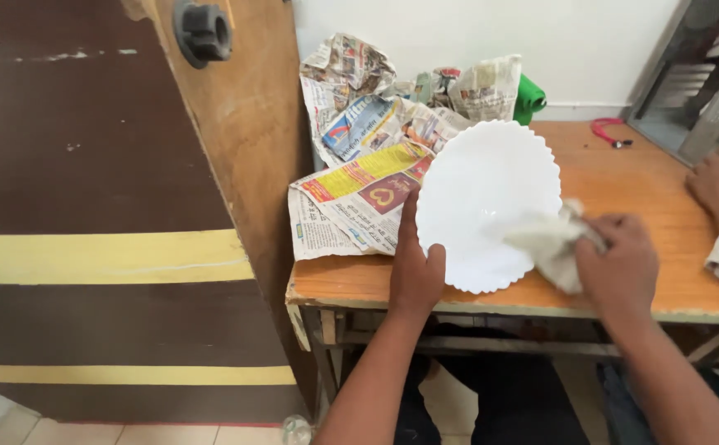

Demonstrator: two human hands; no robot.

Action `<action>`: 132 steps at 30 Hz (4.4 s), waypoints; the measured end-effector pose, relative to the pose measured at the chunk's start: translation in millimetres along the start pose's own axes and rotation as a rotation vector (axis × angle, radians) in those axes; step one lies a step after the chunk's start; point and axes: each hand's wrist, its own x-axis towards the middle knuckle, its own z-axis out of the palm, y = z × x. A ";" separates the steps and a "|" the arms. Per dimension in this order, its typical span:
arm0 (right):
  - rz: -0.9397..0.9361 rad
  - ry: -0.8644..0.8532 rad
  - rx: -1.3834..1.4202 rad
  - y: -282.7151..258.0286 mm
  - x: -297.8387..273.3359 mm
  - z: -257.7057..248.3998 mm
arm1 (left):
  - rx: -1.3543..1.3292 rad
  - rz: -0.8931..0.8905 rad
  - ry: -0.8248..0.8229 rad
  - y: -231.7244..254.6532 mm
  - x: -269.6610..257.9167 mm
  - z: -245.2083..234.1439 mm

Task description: Clean a white decorative bowl using a cloth and newspaper.

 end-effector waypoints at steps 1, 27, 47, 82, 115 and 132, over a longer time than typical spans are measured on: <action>-0.104 0.200 0.054 -0.2 3.3 -1.1 | 0.023 0.033 -0.007 -2.1 -1.1 1.1; -0.338 -0.117 -0.186 -56.3 27.3 39.6 | -0.143 0.085 -0.059 -16.0 -3.5 3.1; -0.594 -0.632 -0.183 -46.6 53.3 -4.9 | -0.091 0.099 0.003 -9.4 -1.4 3.8; -0.468 -0.135 -0.145 -60.5 13.7 55.3 | 0.040 0.092 -0.006 -6.0 0.7 5.9; -0.935 0.145 -0.452 -52.1 98.0 6.4 | 0.116 0.099 -0.025 1.6 -1.7 2.5; 0.401 -0.387 0.952 -98.5 53.4 75.5 | 0.070 0.060 -0.020 -2.0 -1.9 3.2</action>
